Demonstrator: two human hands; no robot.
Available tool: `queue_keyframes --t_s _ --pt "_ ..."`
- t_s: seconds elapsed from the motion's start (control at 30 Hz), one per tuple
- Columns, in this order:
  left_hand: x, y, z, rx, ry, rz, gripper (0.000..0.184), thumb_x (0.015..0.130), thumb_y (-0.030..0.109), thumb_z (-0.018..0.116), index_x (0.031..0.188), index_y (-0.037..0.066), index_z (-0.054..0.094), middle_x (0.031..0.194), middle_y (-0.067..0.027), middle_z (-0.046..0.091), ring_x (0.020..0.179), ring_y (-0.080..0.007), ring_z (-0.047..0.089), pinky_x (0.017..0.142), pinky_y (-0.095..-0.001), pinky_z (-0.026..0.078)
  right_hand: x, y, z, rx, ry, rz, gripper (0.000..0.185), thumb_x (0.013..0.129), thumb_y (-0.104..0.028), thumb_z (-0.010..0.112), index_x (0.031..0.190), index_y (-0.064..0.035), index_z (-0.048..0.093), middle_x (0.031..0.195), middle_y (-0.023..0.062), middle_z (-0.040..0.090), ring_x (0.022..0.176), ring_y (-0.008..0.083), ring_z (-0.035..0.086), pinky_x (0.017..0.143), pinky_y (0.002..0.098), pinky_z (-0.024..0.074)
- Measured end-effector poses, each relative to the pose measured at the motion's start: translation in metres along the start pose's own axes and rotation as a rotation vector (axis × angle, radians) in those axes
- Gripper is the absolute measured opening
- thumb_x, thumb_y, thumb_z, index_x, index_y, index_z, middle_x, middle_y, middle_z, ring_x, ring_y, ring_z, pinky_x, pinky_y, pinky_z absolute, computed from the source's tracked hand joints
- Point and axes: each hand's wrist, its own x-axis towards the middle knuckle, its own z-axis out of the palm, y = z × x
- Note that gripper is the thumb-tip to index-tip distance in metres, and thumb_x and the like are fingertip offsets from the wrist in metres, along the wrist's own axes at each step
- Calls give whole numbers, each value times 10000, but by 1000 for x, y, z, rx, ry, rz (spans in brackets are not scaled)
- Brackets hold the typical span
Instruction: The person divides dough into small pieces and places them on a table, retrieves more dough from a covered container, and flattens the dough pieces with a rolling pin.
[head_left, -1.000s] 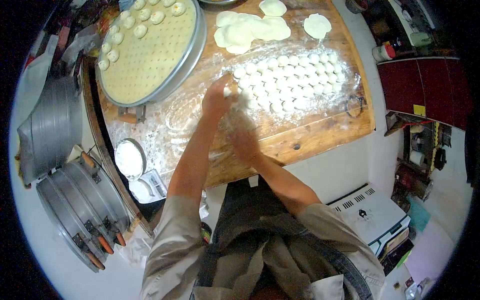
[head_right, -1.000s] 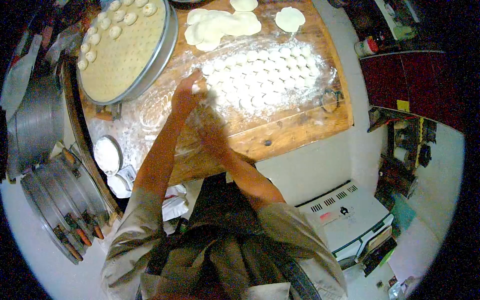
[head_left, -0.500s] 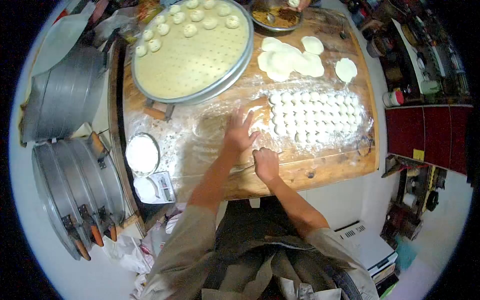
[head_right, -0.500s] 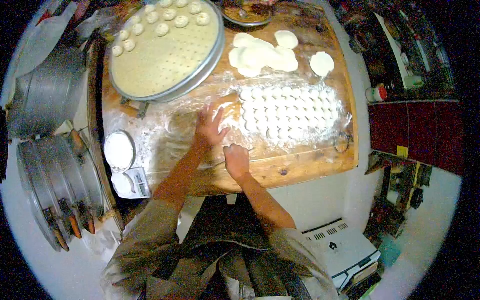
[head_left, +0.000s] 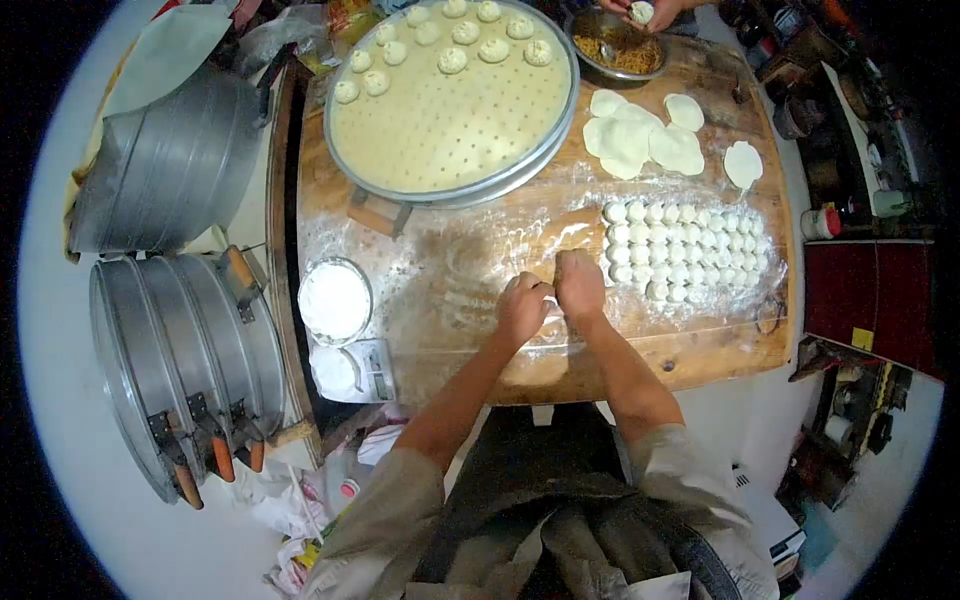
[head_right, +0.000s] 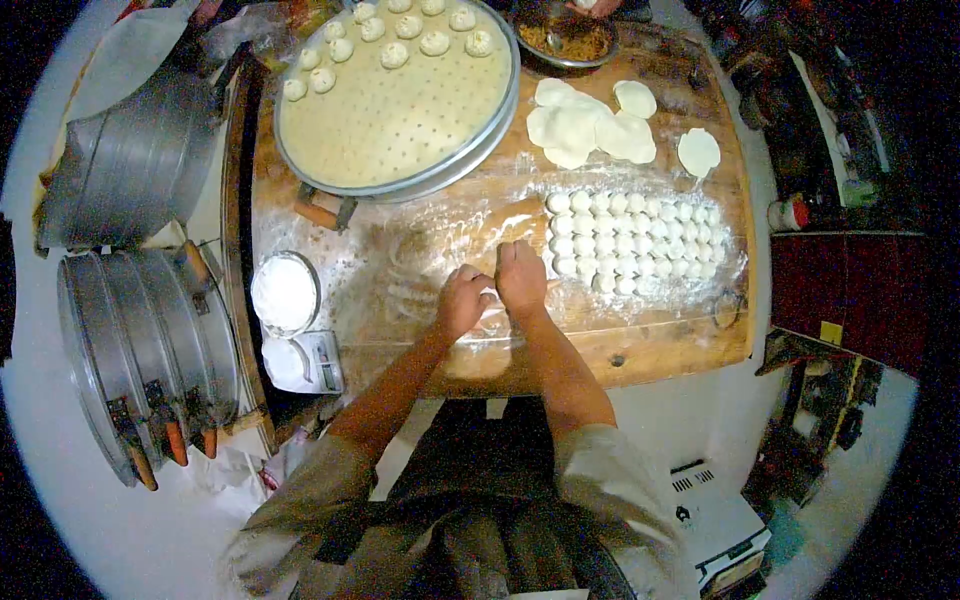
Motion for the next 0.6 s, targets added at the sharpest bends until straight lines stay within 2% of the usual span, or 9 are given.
queue_keyframes --t_s 0.13,0.2,0.23,0.3,0.33,0.4,0.47,0.57,0.6 --pt "-7 -7 -5 135 -27 89 234 727 39 747 943 75 663 932 -138 620 965 -371 575 842 -466 470 -39 2 -22 33 -103 -158 75 807 -115 604 836 -54 571 819 165 561 825 370 576 675 500 436" --pt "-23 -11 -6 -120 -222 -140 280 725 11 723 991 64 654 948 -159 621 963 -371 601 862 -479 477 -66 5 -38 -53 -460 -20 44 810 -101 600 822 -64 579 810 164 568 815 380 569 700 493 430" --pt "-32 -15 -3 -189 -96 -142 361 720 1 692 1075 54 647 967 -181 637 952 -373 628 867 -489 493 -70 4 -28 55 -70 -158 6 807 -82 584 804 -77 584 793 167 574 779 385 567 668 502 425" --pt "-39 -19 -5 -112 -14 -58 355 715 9 691 1066 47 656 984 -189 646 941 -379 635 858 -488 501 -46 10 7 -12 9 -128 23 789 -58 568 794 -80 574 764 161 562 755 387 564 638 512 425" --pt "-35 -17 -7 -28 95 40 349 710 17 689 1057 41 664 1000 -197 656 930 -384 642 848 -488 508 -22 -6 -6 -10 -150 0 18 774 -62 564 783 -74 554 766 158 559 758 389 562 624 518 430" --pt "-20 -19 -6 153 -98 -87 272 699 36 694 970 38 709 978 -191 680 904 -378 647 837 -473 513 -4 -7 16 -75 -77 39 65 765 -51 581 809 -69 536 784 164 542 767 392 549 617 509 440" --pt "-5 -29 -8 202 -291 -18 167 709 37 694 871 37 736 928 -186 691 874 -381 650 825 -457 521 -21 -7 -1 -52 -62 -47 50 778 -55 586 798 -52 539 782 161 543 773 389 555 630 505 444" --pt "-18 -40 -13 -221 -82 -300 168 784 46 683 939 -4 723 938 -187 700 878 -339 675 795 -391 535 -63 -2 -26 -136 -479 11 47 823 -85 594 801 -45 582 807 153 567 774 367 573 685 497 427" --pt "-25 -42 -9 -226 -84 -304 168 784 46 683 939 -4 723 938 -187 700 878 -339 675 795 -391 535 -60 -3 -23 -139 -484 13 47 823 -85 594 801 -45 582 807 153 567 774 367 573 685 497 427"
